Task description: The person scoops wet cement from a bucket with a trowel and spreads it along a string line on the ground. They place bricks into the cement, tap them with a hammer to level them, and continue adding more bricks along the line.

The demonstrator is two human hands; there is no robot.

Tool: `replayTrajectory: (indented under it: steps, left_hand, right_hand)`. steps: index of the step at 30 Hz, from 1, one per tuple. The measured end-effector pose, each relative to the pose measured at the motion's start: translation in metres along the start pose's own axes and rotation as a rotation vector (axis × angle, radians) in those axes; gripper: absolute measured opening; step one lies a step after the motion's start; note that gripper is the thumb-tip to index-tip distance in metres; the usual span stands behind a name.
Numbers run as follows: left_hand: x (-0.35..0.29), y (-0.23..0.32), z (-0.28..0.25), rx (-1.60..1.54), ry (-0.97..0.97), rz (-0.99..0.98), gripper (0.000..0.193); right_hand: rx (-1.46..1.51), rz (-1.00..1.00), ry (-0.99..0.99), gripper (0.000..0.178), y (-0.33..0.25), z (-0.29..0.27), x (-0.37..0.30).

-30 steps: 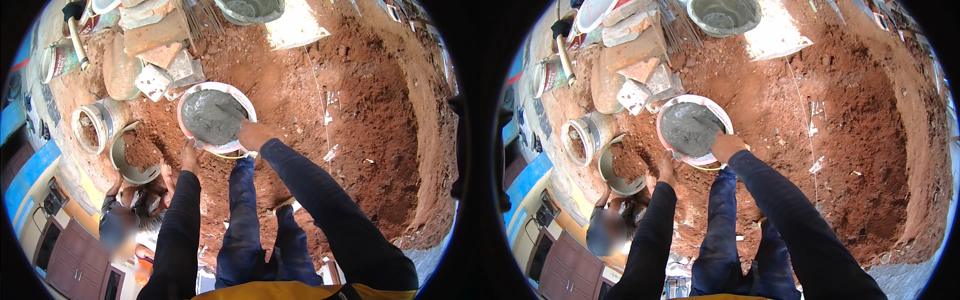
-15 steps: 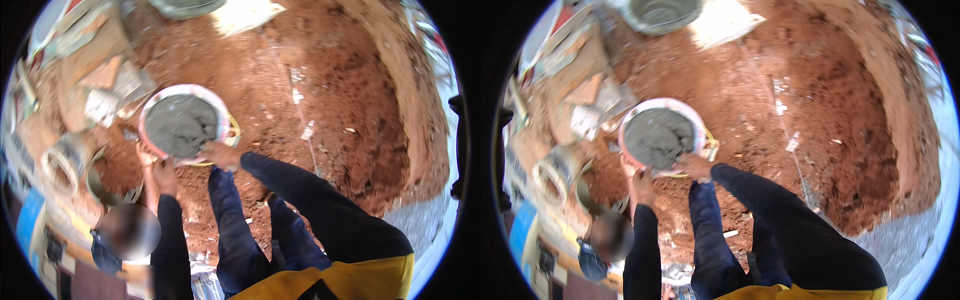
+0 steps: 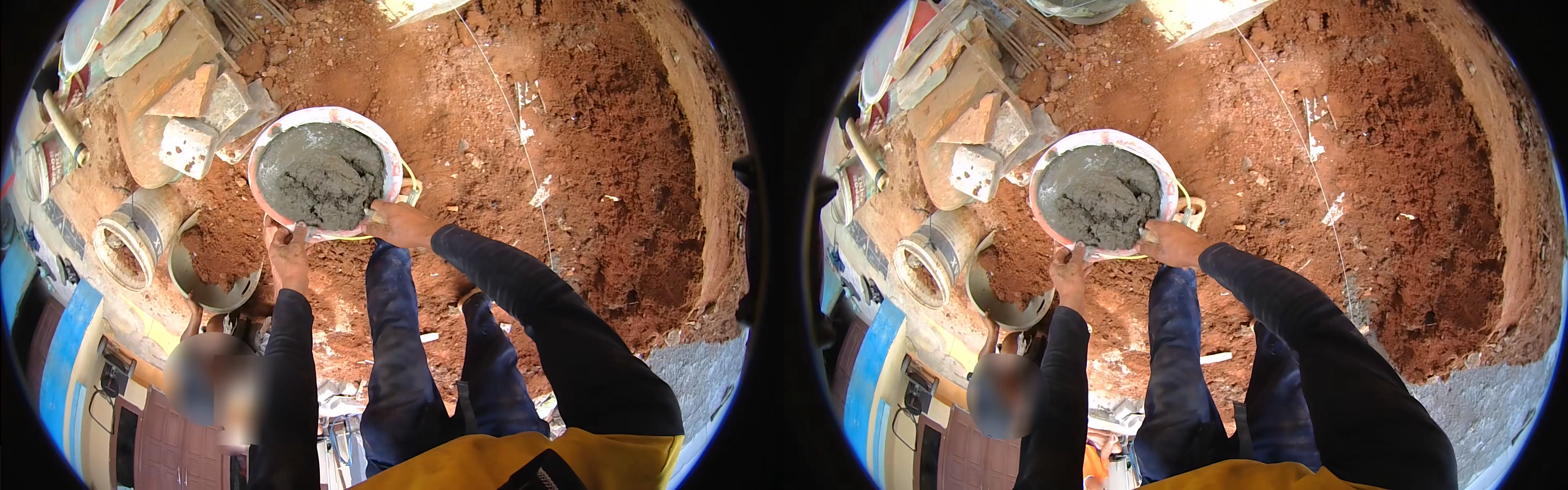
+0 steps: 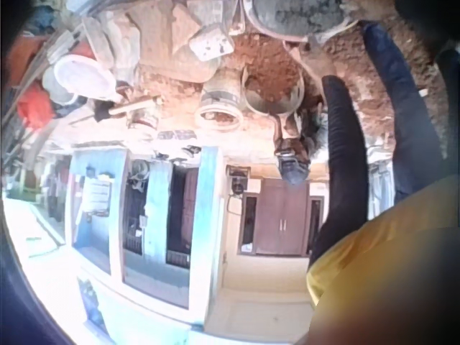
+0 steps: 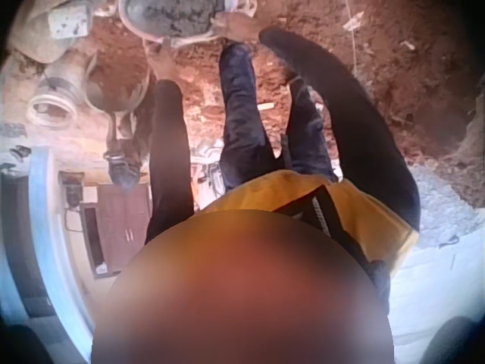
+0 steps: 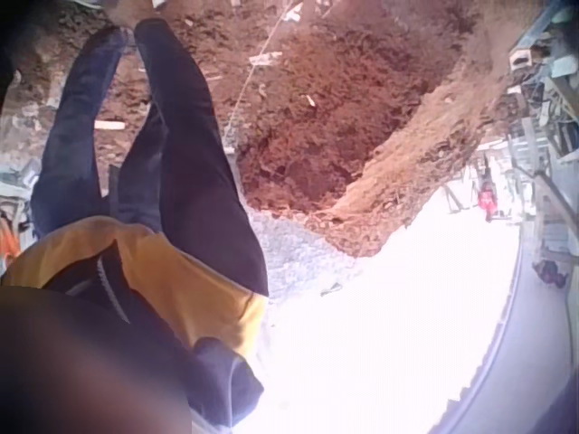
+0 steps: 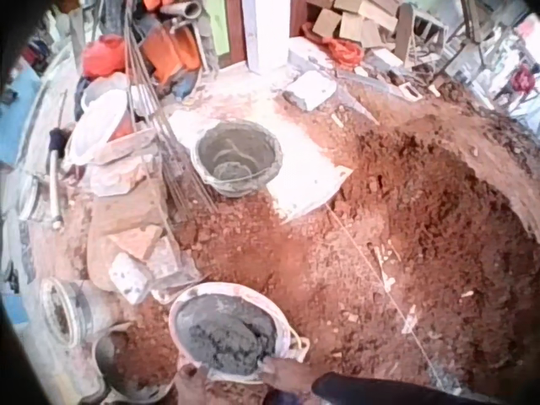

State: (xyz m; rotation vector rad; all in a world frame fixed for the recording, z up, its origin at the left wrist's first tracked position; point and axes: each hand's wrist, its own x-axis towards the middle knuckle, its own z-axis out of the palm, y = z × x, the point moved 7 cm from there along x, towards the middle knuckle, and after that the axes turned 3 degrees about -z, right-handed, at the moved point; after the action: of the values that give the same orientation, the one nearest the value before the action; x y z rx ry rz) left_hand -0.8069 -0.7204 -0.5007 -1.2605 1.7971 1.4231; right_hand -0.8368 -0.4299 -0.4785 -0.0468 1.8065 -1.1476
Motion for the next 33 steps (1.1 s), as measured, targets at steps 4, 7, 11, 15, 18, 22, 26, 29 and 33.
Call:
replayTrajectory:
  steps: [4, 7, 11, 15, 18, 22, 26, 29, 33]
  left_hand:
    - [0.001, 0.008, -0.004, 0.024, 0.014, -0.023, 0.024]
    - [0.002, 0.001, -0.004, -0.077, -0.045, -0.08, 0.026]
    - [0.017, -0.02, -0.02, -0.07, -0.125, -0.046, 0.034]
    - [0.035, -0.04, -0.056, -0.229, -0.359, -0.065, 0.048]
    - [0.042, -0.05, -0.084, 0.109, -0.232, -0.15, 0.053]
    - [-0.002, -0.033, -0.096, 0.258, -0.129, -0.27, 0.061]
    - [-0.063, -0.003, -0.06, 0.823, -0.294, -0.206, 0.061]
    - [-0.098, 0.016, -0.036, 0.959, -0.261, -0.157, 0.064]
    - [-0.139, 0.015, -0.012, 1.032, -0.275, -0.114, 0.061]
  right_hand:
    - [0.034, -0.01, -0.077, 0.059, 0.004, -0.001, 0.002]
    - [0.108, -0.035, -0.094, 0.059, 0.009, -0.004, -0.003]
    - [-0.008, -0.229, 0.064, 0.057, -0.005, -0.019, -0.012]
    - [0.376, -0.281, -0.078, 0.061, -0.027, -0.017, -0.034]
    - [0.4, -0.255, -0.075, 0.06, -0.031, -0.029, -0.074]
    - [0.566, -0.101, -0.046, 0.059, -0.011, -0.038, -0.175]
    - [0.644, -0.199, 0.268, 0.062, 0.036, -0.052, -0.288]
    - [0.673, -0.207, 0.522, 0.06, 0.106, -0.056, -0.397]
    - [0.663, 0.032, 0.664, 0.045, 0.226, -0.041, -0.576]
